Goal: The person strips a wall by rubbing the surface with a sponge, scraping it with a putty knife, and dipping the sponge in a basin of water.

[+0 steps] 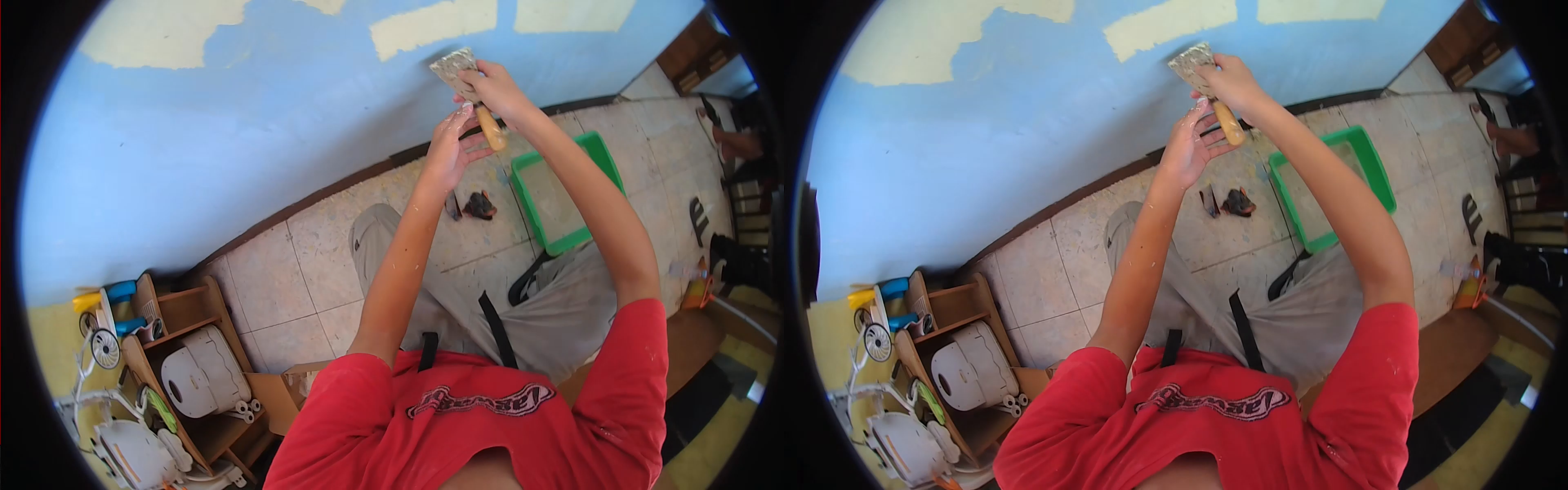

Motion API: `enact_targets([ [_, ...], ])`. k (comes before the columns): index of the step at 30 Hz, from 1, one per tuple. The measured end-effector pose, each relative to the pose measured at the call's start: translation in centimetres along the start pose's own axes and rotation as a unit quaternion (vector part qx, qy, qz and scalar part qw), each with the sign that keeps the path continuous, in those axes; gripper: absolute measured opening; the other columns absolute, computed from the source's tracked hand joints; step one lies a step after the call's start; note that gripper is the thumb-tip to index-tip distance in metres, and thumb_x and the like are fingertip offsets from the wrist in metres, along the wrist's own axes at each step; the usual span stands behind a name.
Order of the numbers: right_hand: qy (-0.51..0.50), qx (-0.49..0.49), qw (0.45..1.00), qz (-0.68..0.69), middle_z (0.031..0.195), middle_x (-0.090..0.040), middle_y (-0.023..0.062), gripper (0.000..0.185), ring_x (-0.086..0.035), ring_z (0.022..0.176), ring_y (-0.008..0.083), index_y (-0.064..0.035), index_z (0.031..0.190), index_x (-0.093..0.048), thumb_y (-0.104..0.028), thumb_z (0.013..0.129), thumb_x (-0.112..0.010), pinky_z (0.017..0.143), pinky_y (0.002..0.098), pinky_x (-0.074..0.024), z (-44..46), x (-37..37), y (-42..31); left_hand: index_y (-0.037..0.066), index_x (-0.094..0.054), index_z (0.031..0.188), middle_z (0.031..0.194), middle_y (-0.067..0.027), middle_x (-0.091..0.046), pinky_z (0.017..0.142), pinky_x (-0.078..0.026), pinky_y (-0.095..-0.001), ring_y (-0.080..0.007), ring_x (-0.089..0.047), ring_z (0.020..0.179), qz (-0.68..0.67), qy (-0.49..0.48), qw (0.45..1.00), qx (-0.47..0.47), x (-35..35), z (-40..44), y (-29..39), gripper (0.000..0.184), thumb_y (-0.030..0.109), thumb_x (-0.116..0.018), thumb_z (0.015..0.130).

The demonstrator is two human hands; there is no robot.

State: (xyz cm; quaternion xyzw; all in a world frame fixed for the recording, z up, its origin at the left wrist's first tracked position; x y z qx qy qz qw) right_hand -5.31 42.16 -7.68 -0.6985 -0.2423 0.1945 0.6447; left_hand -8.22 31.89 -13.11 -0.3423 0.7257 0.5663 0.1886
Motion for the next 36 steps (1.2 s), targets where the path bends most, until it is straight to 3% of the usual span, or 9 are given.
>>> enact_targets([
  [8, -0.080, -0.121, 0.956, -0.255, 0.105, -0.063, 0.0046, 0.053, -0.061, 0.093, 0.0167, -0.0072, 0.116, -0.062, -0.054, 0.090, -0.057, 0.079, 0.0326, -0.0522, -2.3, 4.5, 5.4, -0.003, -0.056, 0.122, 0.110, -0.0112, -0.064, 0.080, -0.060, -0.0406, -0.0234, -0.066, 0.094, 0.139, -0.074, 0.987, 0.006, 3.0, -0.5, -5.9, 0.034, 0.019, -0.058, 0.096],
  [12, -0.090, -0.262, 0.950, -0.143, 0.100, -0.064, 0.0066, 0.066, -0.062, 0.091, 0.0211, -0.0053, 0.111, -0.063, -0.065, 0.087, -0.050, 0.078, 0.0367, -0.0543, -3.7, 8.0, 14.4, -0.002, -0.060, 0.119, 0.103, -0.0084, -0.066, 0.076, -0.060, -0.0355, -0.0171, -0.065, 0.090, 0.316, -0.031, 0.948, 0.011, 9.5, 0.3, -5.3, 0.034, 0.021, -0.062, 0.094],
  [16, -0.188, -0.302, 0.769, -0.531, 0.099, -0.066, 0.0177, 0.062, -0.067, 0.079, 0.0306, 0.0017, 0.112, -0.062, -0.050, 0.078, -0.065, 0.076, 0.0494, -0.0548, -7.5, 6.9, 23.6, -0.001, -0.068, 0.107, 0.081, -0.0072, -0.068, 0.064, -0.055, -0.0272, -0.0121, -0.064, 0.070, 0.530, 0.077, 0.844, -0.031, 16.2, 1.3, -4.2, 0.030, 0.023, -0.067, 0.089],
  [18, -0.241, -0.230, 0.750, -0.571, 0.118, -0.060, 0.0222, 0.060, -0.063, 0.099, 0.0373, -0.0042, 0.120, -0.060, -0.044, 0.076, -0.070, 0.081, 0.0525, -0.0535, -6.9, 3.6, 35.4, -0.002, -0.070, 0.102, 0.071, -0.0078, -0.068, 0.059, -0.053, -0.0253, -0.0121, -0.063, 0.058, 0.558, 0.107, 0.821, -0.056, 17.2, 1.5, -4.3, 0.029, 0.022, -0.068, 0.086],
  [22, -0.137, -0.171, 0.846, -0.486, 0.152, -0.022, 0.0169, 0.052, -0.035, 0.131, 0.0493, -0.0240, 0.130, -0.054, -0.030, 0.081, -0.070, 0.093, 0.0563, -0.0468, -12.4, -1.7, 37.2, 0.000, -0.072, 0.099, 0.065, -0.0078, -0.067, 0.057, -0.050, -0.0283, -0.0125, -0.062, 0.056, 0.554, 0.115, 0.825, -0.021, 18.9, -0.5, -6.2, 0.028, 0.023, -0.069, 0.084],
  [24, -0.131, -0.126, 0.811, -0.555, 0.149, -0.029, 0.0162, 0.049, -0.040, 0.127, 0.0479, -0.0212, 0.126, -0.056, -0.029, 0.080, -0.072, 0.094, 0.0569, -0.0469, -13.0, -3.1, 39.8, 0.000, -0.072, 0.099, 0.066, -0.0084, -0.067, 0.058, -0.050, -0.0297, -0.0139, -0.063, 0.057, 0.547, 0.104, 0.831, 0.008, 19.0, -1.9, -7.5, 0.028, 0.023, -0.069, 0.084],
  [26, -0.125, -0.072, 0.771, -0.620, 0.145, -0.035, 0.0155, 0.046, -0.045, 0.124, 0.0465, -0.0184, 0.121, -0.058, -0.028, 0.079, -0.073, 0.094, 0.0574, -0.0471, -11.4, -3.2, 40.4, 0.001, -0.072, 0.099, 0.065, -0.0092, -0.066, 0.060, -0.050, -0.0309, -0.0156, -0.064, 0.059, 0.687, 0.088, 0.720, -0.042, 17.8, -2.7, -6.3, 0.025, 0.021, -0.068, 0.084],
  [30, -0.283, -0.283, 0.869, -0.291, 0.104, -0.063, 0.0141, 0.037, -0.066, 0.082, 0.0283, -0.0144, 0.110, -0.058, -0.029, 0.078, -0.071, 0.052, 0.0448, -0.0556, -11.0, -0.3, 37.8, 0.003, -0.073, 0.097, 0.068, -0.0116, -0.067, 0.065, -0.050, -0.0352, -0.0234, -0.067, 0.066, 0.652, 0.121, 0.749, 0.003, 16.6, -3.3, -5.3, 0.026, 0.024, -0.067, 0.083],
  [36, -0.332, -0.170, 0.835, -0.403, 0.087, -0.066, 0.0145, 0.049, -0.067, 0.070, 0.0263, -0.0051, 0.109, -0.054, -0.033, 0.074, -0.073, 0.040, 0.0387, -0.0523, -6.4, 11.6, 30.6, 0.003, -0.072, 0.098, 0.072, -0.0130, -0.068, 0.068, -0.050, -0.0358, -0.0256, -0.067, 0.069, 0.759, 0.075, 0.646, -0.013, 12.4, 0.1, -3.2, 0.028, 0.026, -0.065, 0.084],
])
Point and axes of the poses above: each hand's wrist, its own z-axis towards the middle knuckle, its own x-axis out of the back of the hand, y = z × x, the point moved 10 cm from there along z, towards the middle knuckle
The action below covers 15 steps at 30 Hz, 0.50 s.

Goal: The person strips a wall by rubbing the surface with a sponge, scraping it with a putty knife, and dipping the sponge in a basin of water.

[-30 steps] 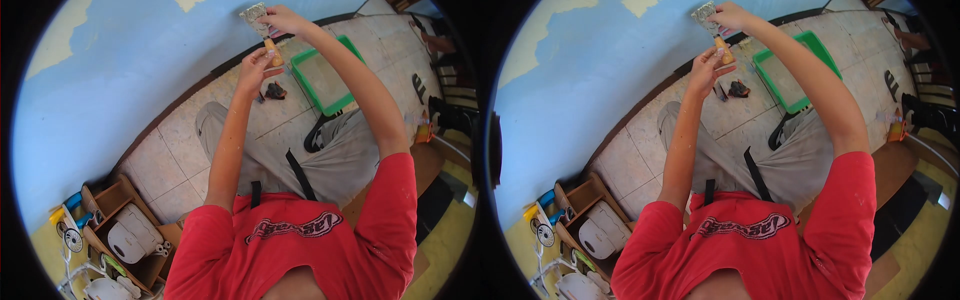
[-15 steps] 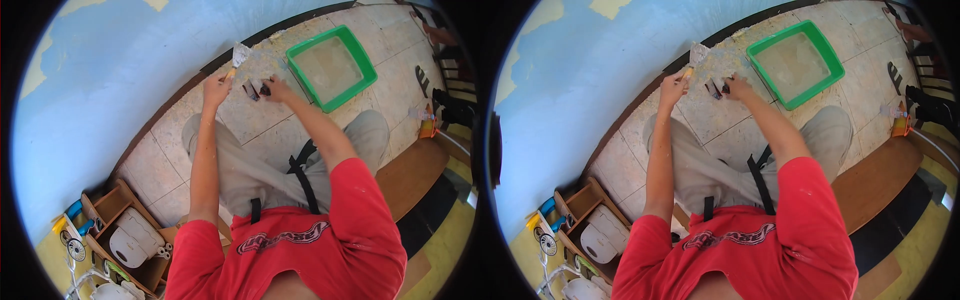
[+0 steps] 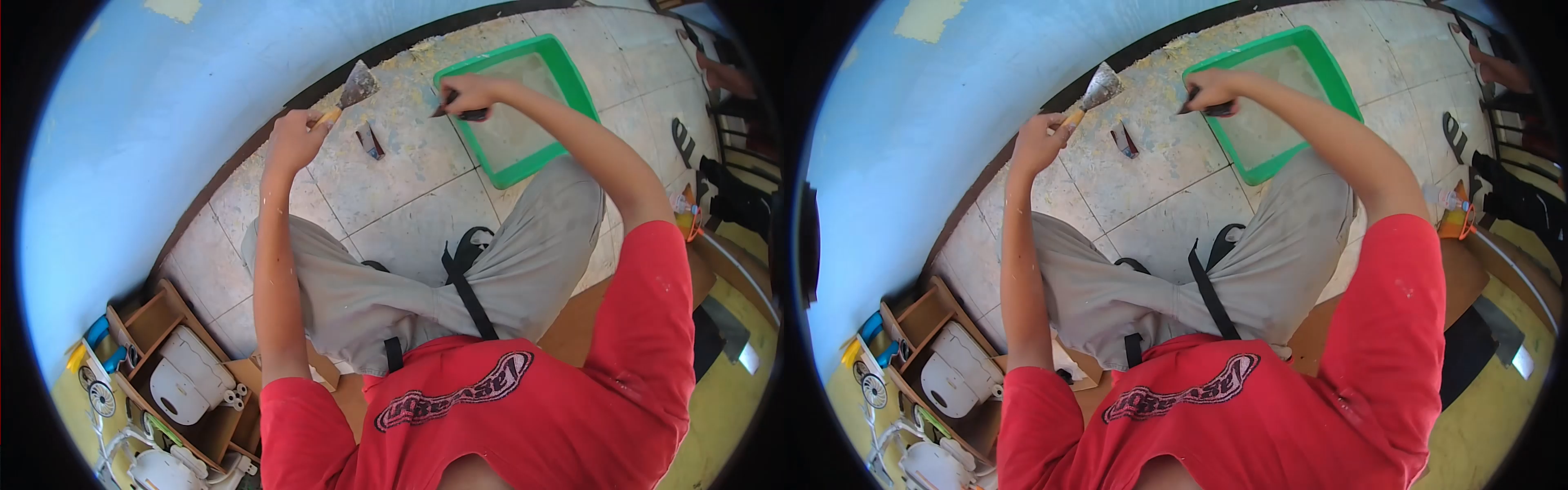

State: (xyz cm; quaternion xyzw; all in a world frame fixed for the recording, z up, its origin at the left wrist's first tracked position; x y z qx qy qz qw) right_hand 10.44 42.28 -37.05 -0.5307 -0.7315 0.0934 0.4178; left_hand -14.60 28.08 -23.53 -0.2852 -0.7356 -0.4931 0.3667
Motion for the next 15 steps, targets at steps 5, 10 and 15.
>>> enact_targets([
  [5, 0.233, 0.134, 0.952, -0.145, 0.115, -0.058, 0.0187, 0.046, -0.062, 0.101, 0.0346, -0.0076, 0.110, -0.057, -0.029, 0.073, -0.074, 0.079, 0.0484, -0.0536, -3.0, 2.4, 9.2, 0.001, -0.071, 0.097, 0.073, -0.0143, -0.067, 0.067, -0.049, -0.0351, -0.0235, -0.066, 0.067, 0.013, -0.012, 1.000, -0.016, -1.5, -0.3, 1.8, 0.028, 0.026, -0.065, 0.084],
  [10, 0.430, -0.031, 0.870, -0.237, 0.129, -0.045, 0.0167, 0.051, -0.055, 0.105, 0.0408, -0.0151, 0.120, -0.056, -0.020, 0.072, -0.074, 0.088, 0.0464, -0.0488, -5.3, -1.4, 12.1, 0.003, -0.072, 0.096, 0.086, -0.0209, -0.067, 0.073, -0.049, -0.0417, -0.0374, -0.065, 0.082, 0.054, -0.048, 0.997, 0.012, -2.2, -2.1, 3.9, 0.024, 0.023, -0.066, 0.083],
  [15, 0.356, -0.100, 0.914, -0.168, 0.126, -0.049, 0.0170, 0.049, -0.055, 0.105, 0.0417, -0.0131, 0.116, -0.059, -0.019, 0.070, -0.074, 0.088, 0.0437, -0.0492, -3.3, -4.7, 11.8, 0.001, -0.071, 0.097, 0.085, -0.0212, -0.067, 0.073, -0.049, -0.0415, -0.0376, -0.064, 0.081, -0.006, -0.061, 0.998, 0.000, -2.8, -2.6, 5.0, 0.023, 0.020, -0.067, 0.083],
])
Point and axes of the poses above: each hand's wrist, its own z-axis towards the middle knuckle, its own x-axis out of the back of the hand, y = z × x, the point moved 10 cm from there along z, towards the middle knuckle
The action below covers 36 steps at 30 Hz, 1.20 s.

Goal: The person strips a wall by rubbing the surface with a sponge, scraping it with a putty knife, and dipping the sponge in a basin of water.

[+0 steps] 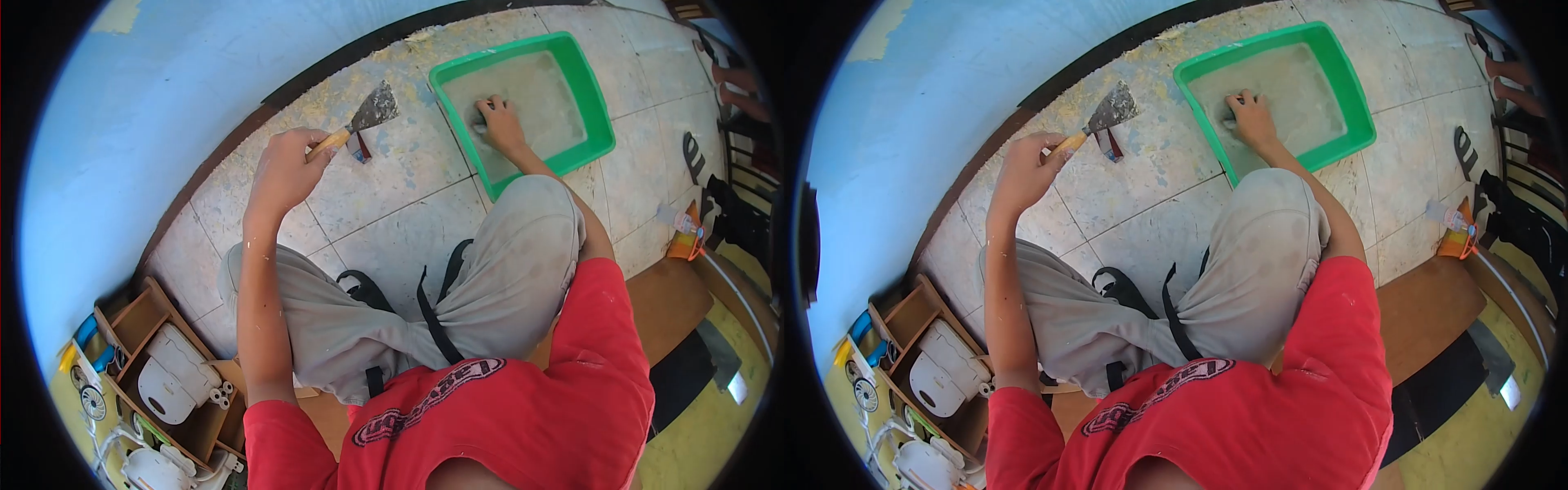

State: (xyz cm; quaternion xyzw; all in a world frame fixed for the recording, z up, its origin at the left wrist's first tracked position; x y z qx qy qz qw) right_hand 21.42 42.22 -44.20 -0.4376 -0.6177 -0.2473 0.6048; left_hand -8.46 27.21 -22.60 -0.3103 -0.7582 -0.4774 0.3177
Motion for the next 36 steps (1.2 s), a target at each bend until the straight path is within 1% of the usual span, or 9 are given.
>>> enact_targets([
  [5, -0.054, 0.033, 0.996, 0.064, 0.101, -0.064, 0.0179, 0.044, -0.062, 0.090, 0.0393, -0.0089, 0.105, -0.064, -0.021, 0.065, -0.076, 0.078, 0.0405, -0.0520, 2.1, 0.6, 1.1, 0.001, -0.071, 0.098, 0.088, -0.0210, -0.068, 0.075, -0.049, -0.0408, -0.0377, -0.064, 0.083, -0.001, -0.014, 1.000, -0.010, -0.4, 0.3, 0.1, 0.024, 0.020, -0.067, 0.083],
  [7, -0.160, 0.080, 0.979, 0.094, 0.081, -0.067, 0.0182, 0.035, -0.066, 0.079, 0.0363, -0.0059, 0.095, -0.067, -0.021, 0.064, -0.075, 0.072, 0.0396, -0.0530, 3.3, 2.1, 0.7, 0.001, -0.071, 0.098, 0.089, -0.0214, -0.068, 0.076, -0.050, -0.0408, -0.0380, -0.065, 0.084, -0.007, -0.012, 1.000, -0.019, -0.6, 0.5, -0.2, 0.025, 0.020, -0.067, 0.083],
  [12, -0.255, -0.042, 0.964, 0.069, 0.079, -0.070, 0.0189, 0.037, -0.069, 0.075, 0.0334, -0.0038, 0.087, -0.071, -0.032, 0.063, -0.077, 0.071, 0.0419, -0.0546, 4.8, 5.3, 3.7, 0.001, -0.071, 0.098, 0.089, -0.0221, -0.068, 0.076, -0.050, -0.0415, -0.0382, -0.065, 0.085, -0.023, -0.025, 0.999, -0.029, -0.9, 0.5, -1.2, 0.025, 0.020, -0.067, 0.083],
  [14, -0.282, -0.171, 0.940, 0.081, 0.079, -0.070, 0.0205, 0.040, -0.069, 0.074, 0.0336, -0.0012, 0.087, -0.071, -0.033, 0.063, -0.077, 0.072, 0.0410, -0.0550, 3.9, 7.0, 4.1, 0.001, -0.071, 0.099, 0.089, -0.0224, -0.068, 0.076, -0.050, -0.0416, -0.0383, -0.065, 0.085, -0.013, -0.025, 0.999, -0.039, -0.5, 0.6, -1.2, 0.026, 0.020, -0.067, 0.083],
  [17, -0.271, -0.076, 0.959, -0.017, 0.084, -0.069, 0.0245, 0.040, -0.069, 0.077, 0.0366, 0.0024, 0.091, -0.069, -0.031, 0.069, -0.073, 0.075, 0.0422, -0.0554, 3.8, 5.8, 3.3, 0.001, -0.071, 0.099, 0.089, -0.0225, -0.068, 0.076, -0.050, -0.0417, -0.0382, -0.064, 0.084, -0.014, -0.024, 0.999, -0.035, 0.0, 0.1, -1.2, 0.026, 0.020, -0.067, 0.083],
  [20, -0.234, -0.068, 0.964, -0.103, 0.092, -0.068, 0.0277, 0.036, -0.068, 0.084, 0.0396, 0.0041, 0.095, -0.067, -0.027, 0.076, -0.064, 0.078, 0.0446, -0.0548, 3.8, 5.1, 4.2, 0.001, -0.071, 0.099, 0.089, -0.0224, -0.067, 0.075, -0.050, -0.0417, -0.0381, -0.064, 0.084, -0.025, -0.043, 0.999, -0.018, -0.1, 0.3, -1.4, 0.025, 0.020, -0.066, 0.083],
  [23, -0.236, -0.041, 0.961, -0.137, 0.097, -0.066, 0.0290, 0.033, -0.067, 0.091, 0.0403, 0.0032, 0.098, -0.066, -0.022, 0.080, -0.056, 0.081, 0.0469, -0.0536, 2.7, 5.5, 3.2, 0.000, -0.070, 0.101, 0.087, -0.0197, -0.068, 0.070, -0.050, -0.0378, -0.0299, -0.065, 0.073, -0.014, -0.036, 0.998, -0.045, -0.2, 0.3, -1.1, 0.027, 0.020, -0.067, 0.083],
  [30, -0.236, -0.014, 0.957, -0.165, 0.103, -0.066, 0.0263, 0.033, -0.066, 0.095, 0.0403, 0.0007, 0.104, -0.066, -0.020, 0.080, -0.055, 0.082, 0.0479, -0.0532, 2.5, 4.7, 3.5, 0.000, -0.071, 0.100, 0.088, -0.0207, -0.068, 0.073, -0.050, -0.0396, -0.0336, -0.066, 0.078, 0.014, -0.032, 0.999, -0.030, 0.4, -0.3, -1.5, 0.027, 0.020, -0.067, 0.083],
  [36, -0.265, -0.072, 0.950, -0.148, 0.085, -0.071, 0.0192, 0.027, -0.070, 0.084, 0.0333, -0.0023, 0.085, -0.071, -0.027, 0.079, -0.062, 0.076, 0.0465, -0.0545, 2.8, 3.5, 6.5, 0.002, -0.072, 0.091, 0.082, -0.0222, -0.066, 0.073, -0.050, -0.0461, -0.0387, -0.064, 0.081, 0.010, -0.004, 0.996, -0.089, -0.1, -0.2, -1.8, 0.023, 0.023, -0.065, 0.081],
])
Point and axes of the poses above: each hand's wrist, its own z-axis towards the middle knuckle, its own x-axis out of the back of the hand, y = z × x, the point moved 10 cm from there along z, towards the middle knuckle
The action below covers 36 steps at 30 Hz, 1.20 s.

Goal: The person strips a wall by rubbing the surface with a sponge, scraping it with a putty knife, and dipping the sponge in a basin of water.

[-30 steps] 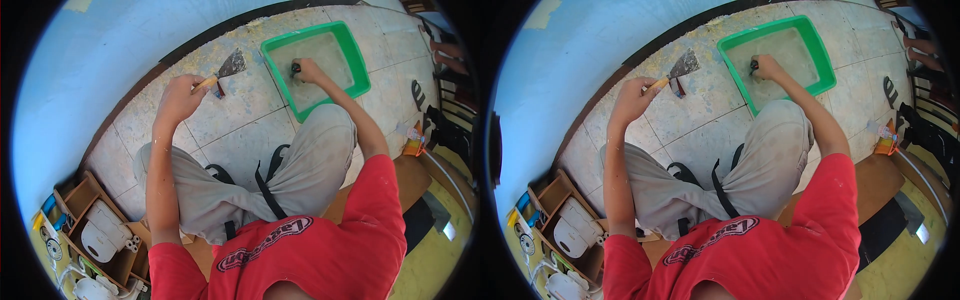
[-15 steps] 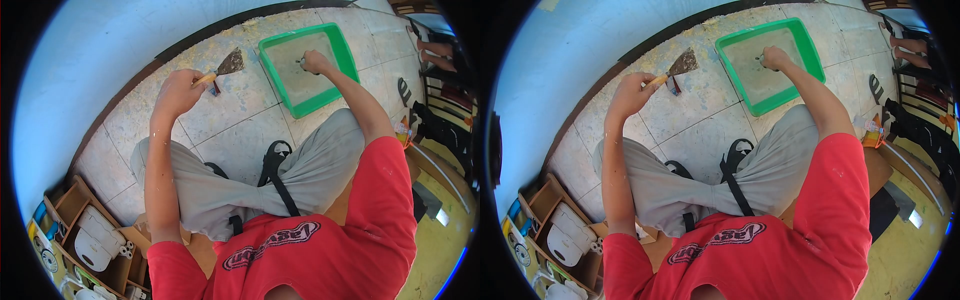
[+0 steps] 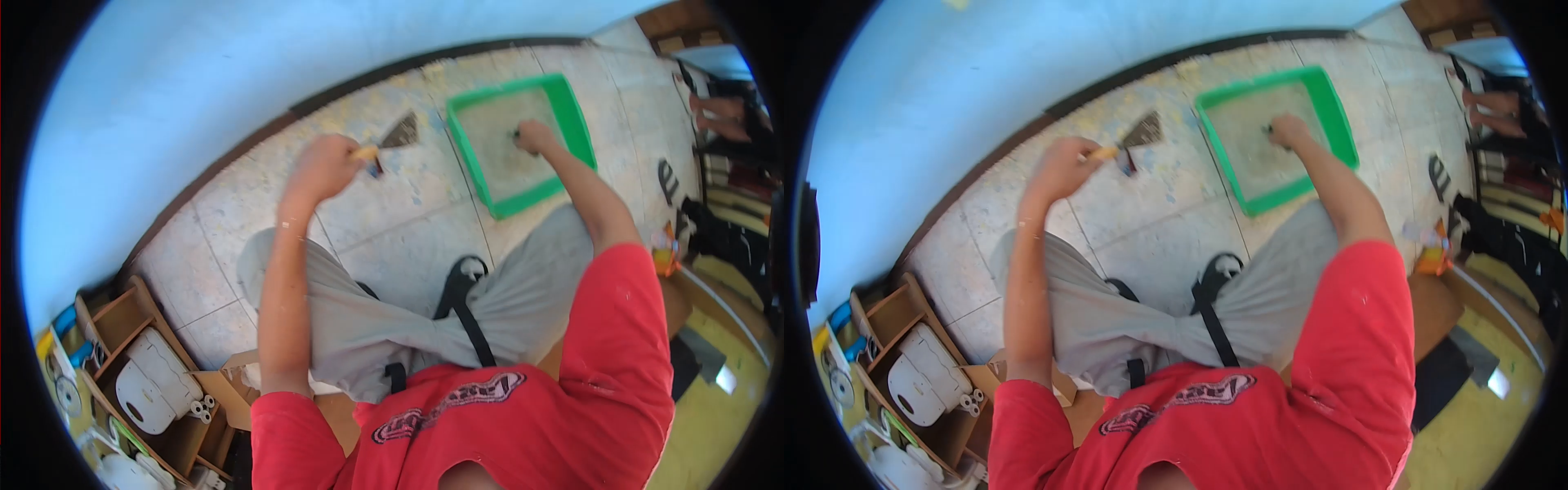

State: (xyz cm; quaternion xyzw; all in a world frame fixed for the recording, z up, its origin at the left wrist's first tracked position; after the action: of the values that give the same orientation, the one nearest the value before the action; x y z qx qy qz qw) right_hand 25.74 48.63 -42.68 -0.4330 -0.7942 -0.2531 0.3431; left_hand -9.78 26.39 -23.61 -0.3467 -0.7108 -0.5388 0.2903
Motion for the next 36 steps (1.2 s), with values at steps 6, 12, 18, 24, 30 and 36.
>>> enact_targets([
  [6, -0.107, 0.017, 0.991, 0.083, 0.097, -0.069, 0.0235, 0.056, -0.069, 0.086, 0.0349, 0.0021, 0.108, -0.066, -0.041, 0.072, -0.069, 0.081, 0.0463, -0.0537, 0.9, -1.0, -1.5, 0.003, -0.071, 0.086, 0.082, -0.0201, -0.067, 0.071, -0.050, -0.0456, -0.0383, -0.063, 0.080, 0.012, -0.049, 0.997, 0.054, -0.7, 0.9, -1.2, 0.022, 0.024, -0.066, 0.080],
  [12, 0.473, -0.010, 0.807, 0.354, 0.100, -0.063, 0.0286, 0.037, -0.063, 0.086, 0.0435, 0.0026, 0.109, -0.051, -0.025, 0.088, -0.062, 0.079, 0.0470, -0.0487, -5.8, 22.2, -1.9, 0.004, -0.073, 0.087, 0.084, -0.0190, -0.069, 0.073, -0.051, -0.0460, -0.0363, -0.065, 0.082, 0.003, -0.072, 0.997, 0.032, 0.0, -0.1, -1.5, 0.022, 0.023, -0.064, 0.080],
  [18, 0.720, -0.085, 0.420, 0.546, 0.107, -0.047, 0.0262, 0.041, -0.054, 0.090, 0.0432, 0.0085, 0.110, -0.041, -0.023, 0.090, -0.058, 0.084, 0.0503, -0.0435, -14.3, 40.9, -6.2, 0.006, -0.073, 0.090, 0.081, -0.0179, -0.068, 0.072, -0.050, -0.0451, -0.0353, -0.065, 0.078, 0.039, -0.096, 0.994, 0.043, 0.5, -0.4, -3.1, 0.024, 0.027, -0.065, 0.082],
  [24, 0.776, 0.091, 0.479, 0.400, 0.106, -0.048, 0.0224, 0.021, -0.059, 0.081, 0.0399, -0.0016, 0.098, -0.052, -0.017, 0.087, -0.062, 0.066, 0.0475, -0.0508, -25.8, 45.6, -31.2, 0.005, -0.074, 0.087, 0.088, -0.0187, -0.070, 0.074, -0.052, -0.0450, -0.0359, -0.066, 0.082, 0.099, -0.120, 0.988, 0.025, -2.0, -1.4, -5.8, 0.024, 0.026, -0.065, 0.081],
  [30, 0.762, 0.323, 0.521, 0.208, 0.088, -0.050, 0.0108, 0.014, -0.059, 0.078, 0.0301, -0.0097, 0.090, -0.057, -0.018, 0.083, -0.066, 0.053, 0.0391, -0.0514, -28.4, 44.2, -46.9, 0.006, -0.074, 0.090, 0.087, -0.0183, -0.070, 0.076, -0.052, -0.0448, -0.0357, -0.067, 0.083, -0.019, 0.077, 0.992, -0.094, 1.8, -2.3, -1.4, 0.023, 0.025, -0.066, 0.080],
  [36, 0.799, 0.162, 0.526, 0.244, 0.098, -0.054, 0.0109, 0.022, -0.061, 0.076, 0.0332, -0.0099, 0.099, -0.060, -0.012, 0.079, -0.068, 0.056, 0.0433, -0.0526, -23.9, 45.9, -26.2, 0.007, -0.073, 0.090, 0.080, -0.0177, -0.069, 0.072, -0.050, -0.0454, -0.0366, -0.065, 0.078, 0.053, -0.112, 0.992, 0.007, -0.4, -2.5, -3.5, 0.027, 0.031, -0.066, 0.080],
])
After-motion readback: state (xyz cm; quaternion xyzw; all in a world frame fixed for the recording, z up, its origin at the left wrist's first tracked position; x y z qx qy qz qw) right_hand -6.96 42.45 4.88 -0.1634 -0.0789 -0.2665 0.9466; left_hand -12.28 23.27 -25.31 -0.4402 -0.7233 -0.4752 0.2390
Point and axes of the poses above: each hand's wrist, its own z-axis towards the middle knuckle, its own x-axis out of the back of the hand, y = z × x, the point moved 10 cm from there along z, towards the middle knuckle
